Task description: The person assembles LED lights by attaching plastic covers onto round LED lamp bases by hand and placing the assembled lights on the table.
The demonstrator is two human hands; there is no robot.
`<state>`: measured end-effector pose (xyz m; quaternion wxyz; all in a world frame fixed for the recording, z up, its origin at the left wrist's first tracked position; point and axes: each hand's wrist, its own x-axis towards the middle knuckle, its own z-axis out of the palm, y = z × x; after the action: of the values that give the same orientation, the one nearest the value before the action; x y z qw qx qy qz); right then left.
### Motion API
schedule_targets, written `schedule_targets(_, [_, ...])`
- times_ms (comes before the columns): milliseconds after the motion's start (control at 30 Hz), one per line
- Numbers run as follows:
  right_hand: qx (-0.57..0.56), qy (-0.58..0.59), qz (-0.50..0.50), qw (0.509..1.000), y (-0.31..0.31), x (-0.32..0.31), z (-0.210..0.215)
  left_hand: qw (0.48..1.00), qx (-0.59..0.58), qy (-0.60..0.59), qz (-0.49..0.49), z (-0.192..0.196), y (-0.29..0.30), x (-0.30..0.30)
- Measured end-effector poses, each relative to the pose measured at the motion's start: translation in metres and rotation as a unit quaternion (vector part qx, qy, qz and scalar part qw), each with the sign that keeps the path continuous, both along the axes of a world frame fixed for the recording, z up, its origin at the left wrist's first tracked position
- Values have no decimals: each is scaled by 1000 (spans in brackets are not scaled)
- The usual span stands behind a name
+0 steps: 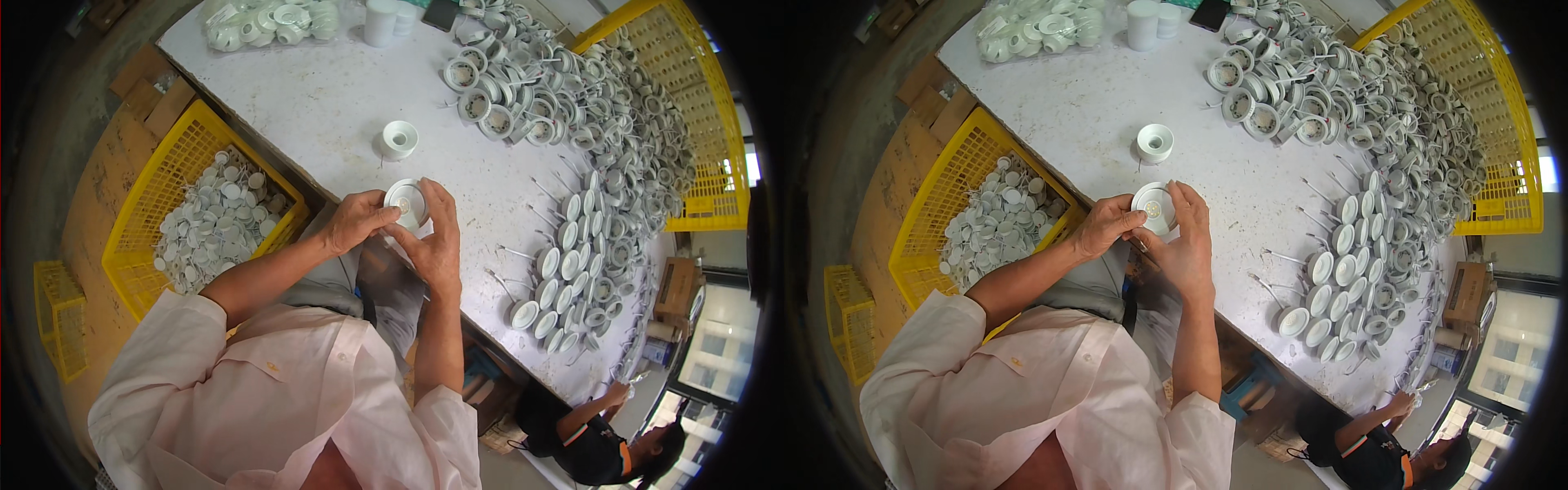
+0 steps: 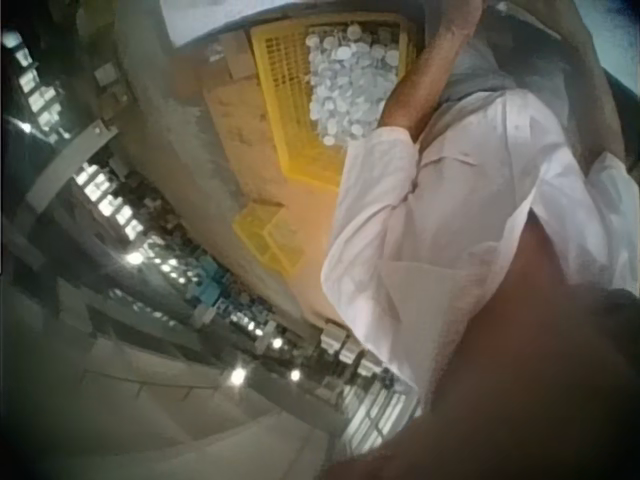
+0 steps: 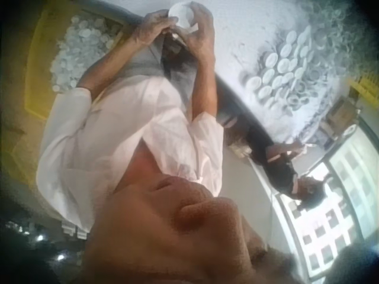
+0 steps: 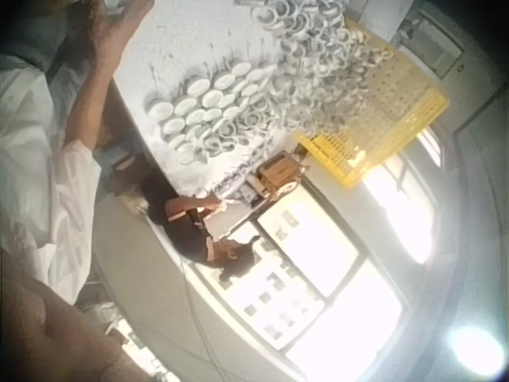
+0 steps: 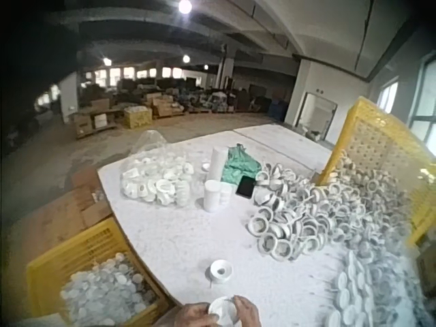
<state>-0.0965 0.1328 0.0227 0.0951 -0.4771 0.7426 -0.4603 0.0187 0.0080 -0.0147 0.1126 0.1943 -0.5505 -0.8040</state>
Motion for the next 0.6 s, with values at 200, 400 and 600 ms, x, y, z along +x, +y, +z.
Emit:
schedule_targets(200, [-86, -228, -89, 966, 20, 2, -17, 998, -59, -27, 24, 5, 9, -5])
schedule_targets(400, [-41, -313, -169, 934, 16, 3, -27, 981, -167, -91, 32, 2, 18, -15])
schedule_targets(600, [-51, -295, -206, 932, 20, 0, -27, 972, -200, -120, 14, 12, 20, -27])
